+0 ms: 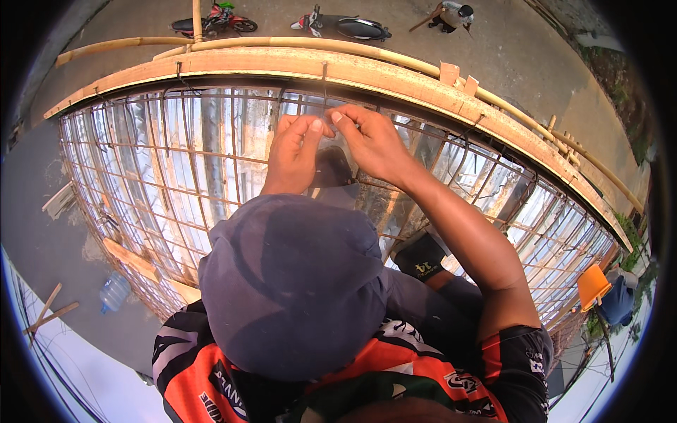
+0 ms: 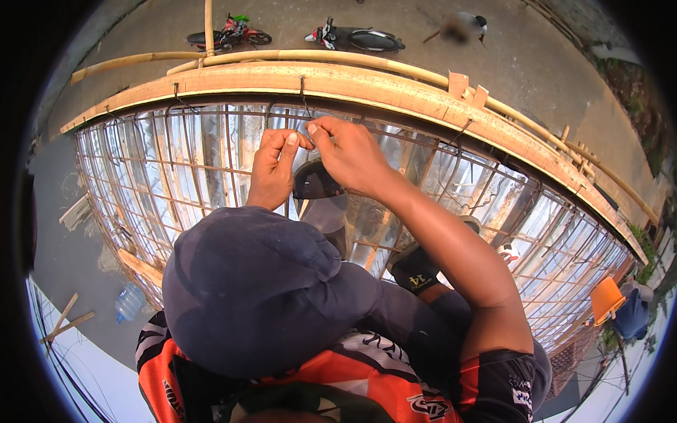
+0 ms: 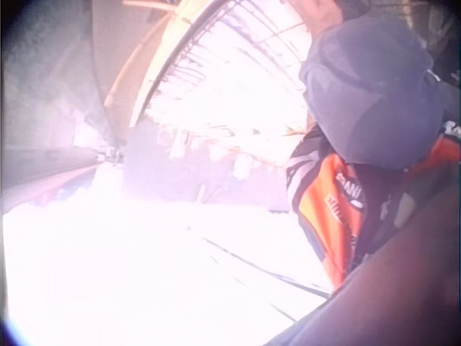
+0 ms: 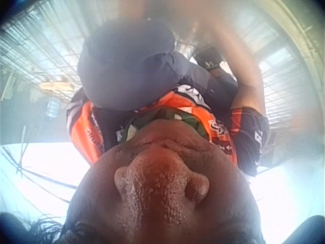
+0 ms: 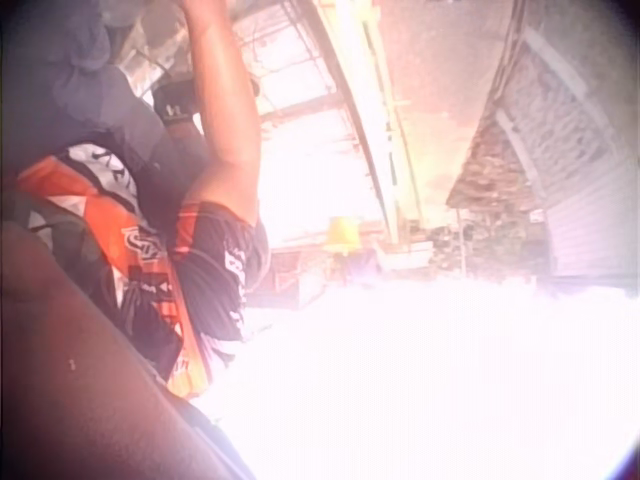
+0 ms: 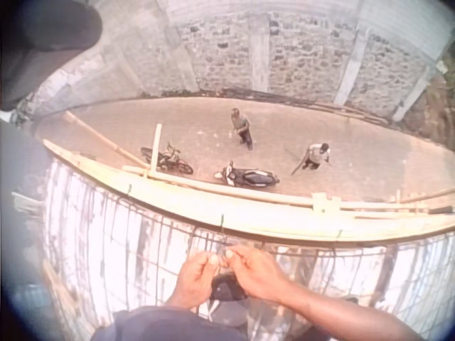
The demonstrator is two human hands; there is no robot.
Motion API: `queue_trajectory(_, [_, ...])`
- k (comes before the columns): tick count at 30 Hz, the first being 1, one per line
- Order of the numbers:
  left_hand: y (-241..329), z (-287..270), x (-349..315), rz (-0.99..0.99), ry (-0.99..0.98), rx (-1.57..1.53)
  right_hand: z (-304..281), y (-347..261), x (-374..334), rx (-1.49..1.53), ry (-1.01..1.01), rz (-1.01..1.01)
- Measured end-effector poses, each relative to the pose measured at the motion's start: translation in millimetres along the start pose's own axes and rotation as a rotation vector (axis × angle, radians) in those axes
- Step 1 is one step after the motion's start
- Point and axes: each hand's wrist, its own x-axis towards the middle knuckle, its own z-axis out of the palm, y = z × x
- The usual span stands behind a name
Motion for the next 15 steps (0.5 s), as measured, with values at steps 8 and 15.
queue_trajectory(8, [-8,24,-1,-0.255,0.129,-0.841,-5,7,-3,-0.134,0.088,-0.147])
queue_trajectory(15, [1,15,14,-0.258,0.176,-0.978,17,13,-28,-0.578,0.176,-0.638])
